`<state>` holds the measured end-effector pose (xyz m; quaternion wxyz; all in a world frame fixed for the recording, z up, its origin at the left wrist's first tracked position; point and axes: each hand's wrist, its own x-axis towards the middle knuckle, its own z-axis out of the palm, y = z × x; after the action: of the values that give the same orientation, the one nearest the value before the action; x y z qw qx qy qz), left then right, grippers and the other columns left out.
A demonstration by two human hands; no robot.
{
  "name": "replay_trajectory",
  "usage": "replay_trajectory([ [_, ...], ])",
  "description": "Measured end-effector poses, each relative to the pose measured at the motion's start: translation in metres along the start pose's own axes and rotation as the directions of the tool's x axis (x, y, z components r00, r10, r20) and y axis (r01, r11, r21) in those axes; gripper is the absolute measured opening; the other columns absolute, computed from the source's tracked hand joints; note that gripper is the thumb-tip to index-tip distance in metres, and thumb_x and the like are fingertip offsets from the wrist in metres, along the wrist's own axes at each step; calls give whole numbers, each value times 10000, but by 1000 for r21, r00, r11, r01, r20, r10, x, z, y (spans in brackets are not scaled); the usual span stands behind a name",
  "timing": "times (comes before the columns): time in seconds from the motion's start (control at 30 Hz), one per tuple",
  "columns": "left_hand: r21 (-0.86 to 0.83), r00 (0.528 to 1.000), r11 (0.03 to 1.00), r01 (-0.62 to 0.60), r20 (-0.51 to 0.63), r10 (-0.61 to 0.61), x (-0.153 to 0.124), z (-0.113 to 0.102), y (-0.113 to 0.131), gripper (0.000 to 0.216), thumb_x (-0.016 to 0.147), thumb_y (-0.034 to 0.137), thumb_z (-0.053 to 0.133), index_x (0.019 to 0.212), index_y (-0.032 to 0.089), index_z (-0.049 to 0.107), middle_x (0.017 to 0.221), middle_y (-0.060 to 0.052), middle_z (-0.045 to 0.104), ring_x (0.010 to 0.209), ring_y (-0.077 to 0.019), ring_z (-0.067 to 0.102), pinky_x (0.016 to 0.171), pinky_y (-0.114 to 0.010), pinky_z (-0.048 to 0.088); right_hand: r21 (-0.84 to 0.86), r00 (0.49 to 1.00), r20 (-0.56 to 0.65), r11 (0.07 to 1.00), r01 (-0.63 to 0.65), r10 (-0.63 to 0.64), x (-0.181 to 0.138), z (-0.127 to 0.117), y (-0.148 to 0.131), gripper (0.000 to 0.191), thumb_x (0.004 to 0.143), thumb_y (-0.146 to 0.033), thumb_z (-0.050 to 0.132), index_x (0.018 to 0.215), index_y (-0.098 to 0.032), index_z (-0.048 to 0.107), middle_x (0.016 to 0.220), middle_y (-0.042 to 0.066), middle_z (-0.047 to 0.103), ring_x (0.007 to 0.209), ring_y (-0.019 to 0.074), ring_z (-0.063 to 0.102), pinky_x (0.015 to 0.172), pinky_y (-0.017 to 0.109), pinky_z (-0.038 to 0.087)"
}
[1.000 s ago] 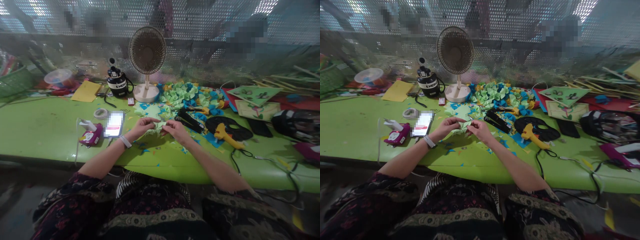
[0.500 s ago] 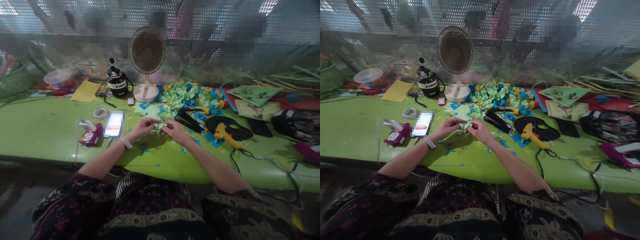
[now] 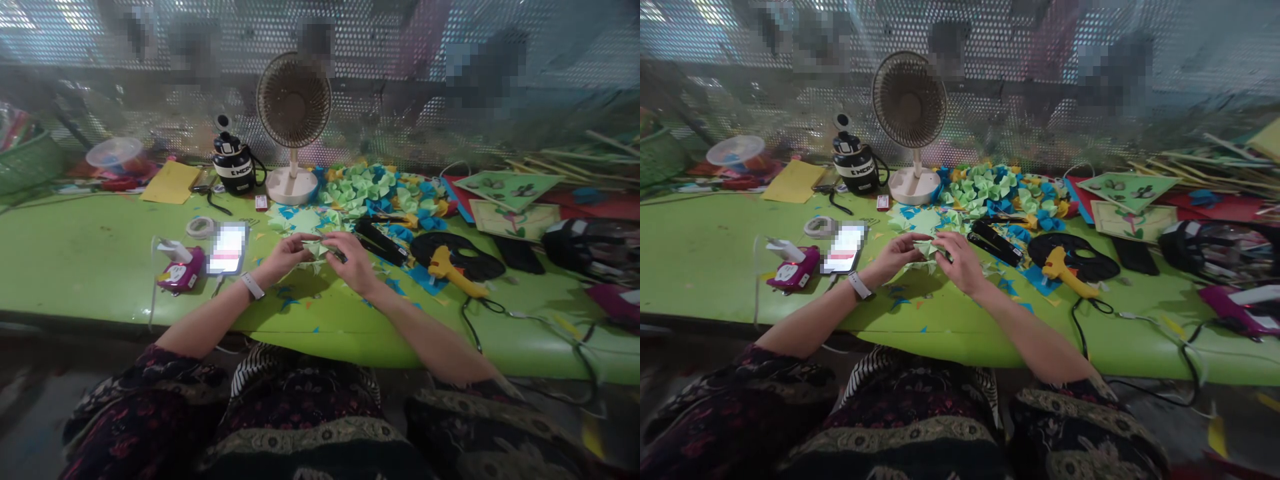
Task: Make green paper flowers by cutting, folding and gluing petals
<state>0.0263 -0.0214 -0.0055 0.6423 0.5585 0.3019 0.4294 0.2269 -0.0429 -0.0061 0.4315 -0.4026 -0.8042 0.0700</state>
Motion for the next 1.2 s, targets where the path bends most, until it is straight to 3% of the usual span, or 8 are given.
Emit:
replay_trajectory([
  [0.23,-100,999,995,11,33,-8,1,1,-6,444,739,218,802,1148,149,645,682,40,638,635,-73,618,809,-280,562,18,999,42,999,31,-31,0,-1,-1,286,947,-273,491,1141,-263,702,1294,77,667,1204,239,612,1049,470,475],
  [0.43,-183,997,981,68,-22,-73,-2,6,-2,466,745,174,784,1186,158,635,723,26,668,682,-82,653,815,-271,555,64,998,46,997,48,-51,0,0,-1,325,962,-290,479,1188,-266,711,1379,87,620,1293,249,564,1094,502,446],
  [0.57,-237,993,967,93,-42,-106,-4,7,-2,503,753,188,774,1230,157,617,678,48,654,692,-87,667,837,-287,558,9,995,76,998,64,-65,-1,4,0,353,964,-303,490,1259,-250,677,1425,98,582,1379,262,482,1138,540,400],
  [0.73,-274,988,956,104,-81,-131,-3,6,-2,509,757,185,755,1244,156,609,775,25,704,711,-85,680,853,-295,563,-99,986,139,990,105,-91,-1,8,-1,397,963,-305,496,1327,-212,625,1472,104,533,1456,269,369,1177,542,359],
  [0.9,-208,990,976,65,-111,-90,-3,6,5,465,744,155,756,1190,140,623,601,83,599,621,-78,655,826,-289,572,-64,995,55,994,92,-89,0,4,0,453,958,-300,463,1392,-200,547,1473,122,526,1409,269,434,1158,525,377],
  [1.03,-104,989,993,52,-130,-66,-3,6,5,341,747,192,779,1044,136,622,660,43,654,633,-92,672,774,-277,578,-65,998,-31,996,56,-58,0,2,-1,403,910,-320,528,1297,-217,571,1416,134,568,1339,299,494,1113,547,402],
  [1.2,-22,996,1000,10,-83,-12,-4,6,2,304,752,238,796,974,126,621,639,30,653,650,-113,688,789,-300,587,-122,996,-32,989,85,-89,-1,4,0,221,901,-320,551,1080,-216,627,1358,138,601,1323,300,502,1106,527,405],
])
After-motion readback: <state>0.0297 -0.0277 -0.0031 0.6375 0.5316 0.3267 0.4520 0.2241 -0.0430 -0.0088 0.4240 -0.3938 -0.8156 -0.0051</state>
